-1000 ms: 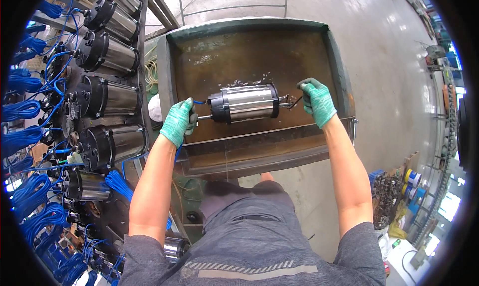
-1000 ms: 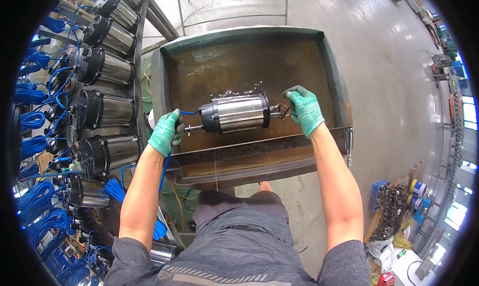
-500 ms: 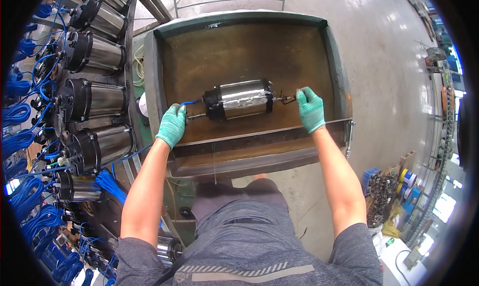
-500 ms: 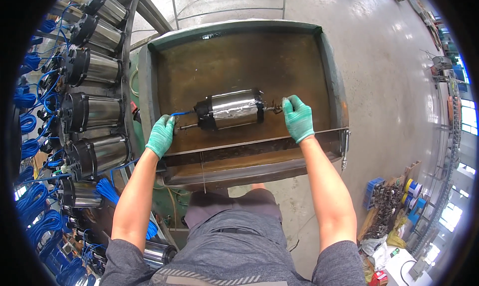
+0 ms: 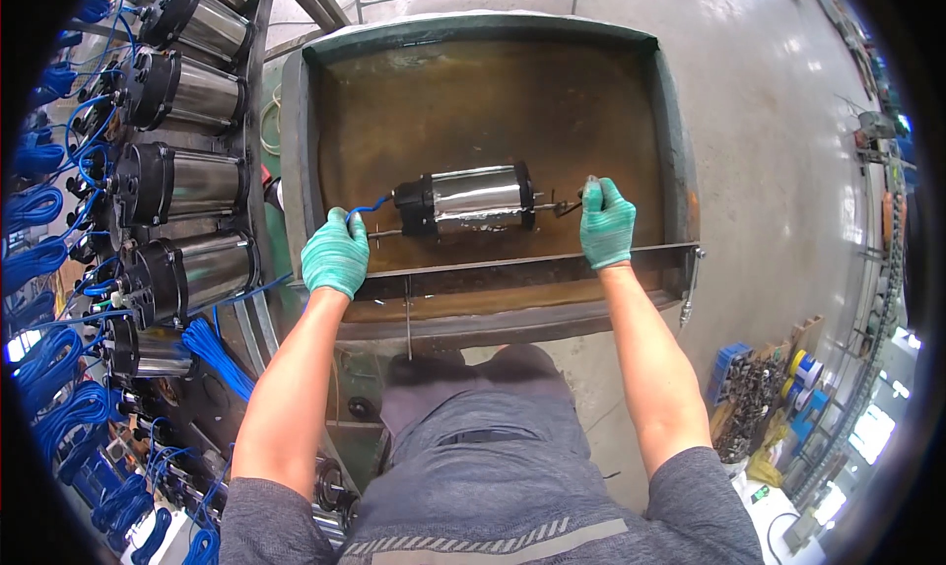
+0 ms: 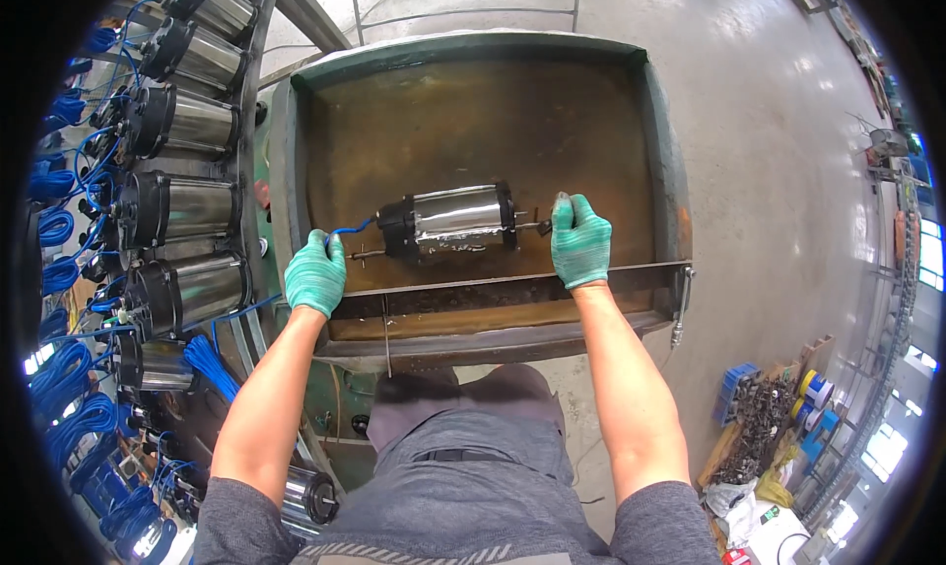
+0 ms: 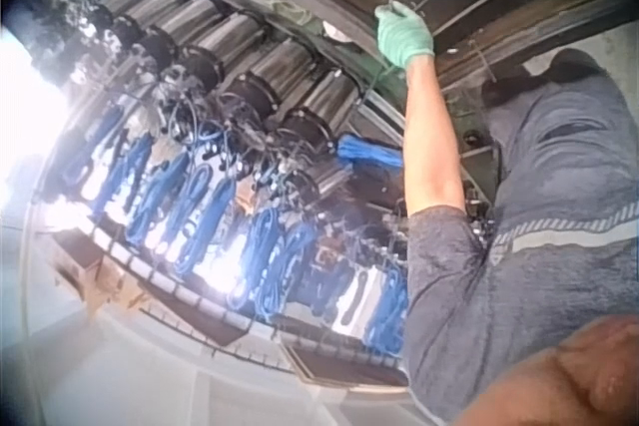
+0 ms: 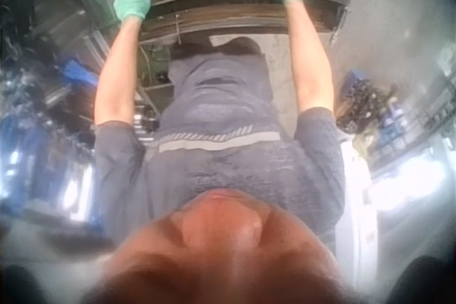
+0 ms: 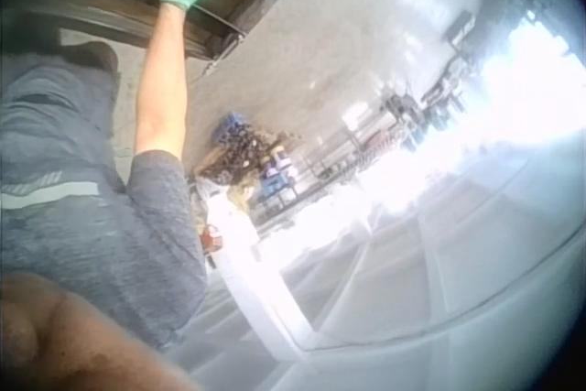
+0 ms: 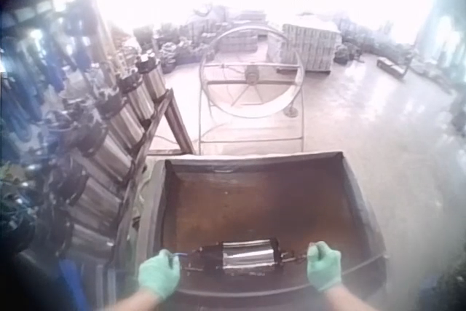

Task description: The person lowers a cylindrical metal motor into a tank of water, rotates it to check for bubbles or leaks, and then lifts it out to place it onto a workbench next to a coil of blue cable.

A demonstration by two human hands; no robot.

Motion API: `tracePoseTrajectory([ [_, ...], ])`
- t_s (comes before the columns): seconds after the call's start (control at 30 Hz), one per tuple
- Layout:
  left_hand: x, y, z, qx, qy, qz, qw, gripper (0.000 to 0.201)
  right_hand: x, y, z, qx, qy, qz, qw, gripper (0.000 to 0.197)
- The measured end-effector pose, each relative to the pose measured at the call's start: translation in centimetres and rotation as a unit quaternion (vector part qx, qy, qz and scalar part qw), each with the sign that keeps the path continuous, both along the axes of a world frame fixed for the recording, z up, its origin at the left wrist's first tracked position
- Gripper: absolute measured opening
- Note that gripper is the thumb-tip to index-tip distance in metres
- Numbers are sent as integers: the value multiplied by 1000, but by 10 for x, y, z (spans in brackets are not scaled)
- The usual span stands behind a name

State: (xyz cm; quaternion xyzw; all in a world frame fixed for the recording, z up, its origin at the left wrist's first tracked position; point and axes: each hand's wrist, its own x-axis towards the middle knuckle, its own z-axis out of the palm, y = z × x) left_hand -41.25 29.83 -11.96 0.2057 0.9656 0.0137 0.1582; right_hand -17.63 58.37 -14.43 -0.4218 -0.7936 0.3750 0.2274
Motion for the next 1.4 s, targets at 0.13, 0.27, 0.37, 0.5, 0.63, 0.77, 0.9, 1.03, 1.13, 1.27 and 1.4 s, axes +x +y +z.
tracePoseTrajectory([
  [0.13, -1, 2, 3, -23, -16, 2, 1000, 34, -1, 0, -3, 20, 18, 4, 1000, 32],
  [0.27, -1, 7, 6, -38, -12, 0, 999, 35, 1, 1, -4, 13, 27, 9, 1000, 32],
  [0.37, -1, 6, 5, -34, -19, 1, 999, 36, -1, 2, -5, 3, 36, 8, 999, 31],
  [0.5, -3, 4, 0, -38, -17, 3, 999, 37, -1, 2, -6, -2, 22, 4, 1000, 33],
  [0.63, -2, 9, 4, -39, -24, 6, 999, 37, 1, 4, -6, 3, 23, -3, 1000, 34],
  [0.77, -2, 6, 3, -39, -27, 10, 999, 37, 2, 4, 0, -30, -24, 3, 999, 35],
  [0.9, -2, 7, 4, -38, -27, 11, 999, 37, 2, 4, -2, -39, -12, 0, 999, 34],
  [1.03, -1, 9, 6, -45, -24, 7, 999, 37, 2, 4, -1, -49, -7, 0, 999, 35],
  [1.13, -2, 8, 5, -43, -25, 6, 999, 36, -1, 2, -4, -10, 34, -4, 999, 34],
  [1.27, -1, 7, 5, -48, -24, 9, 999, 36, 2, 4, -2, -47, -6, 4, 999, 35],
  [1.4, -2, 8, 3, -44, -23, 8, 999, 36, 2, 6, -2, -48, -17, 1, 999, 35],
])
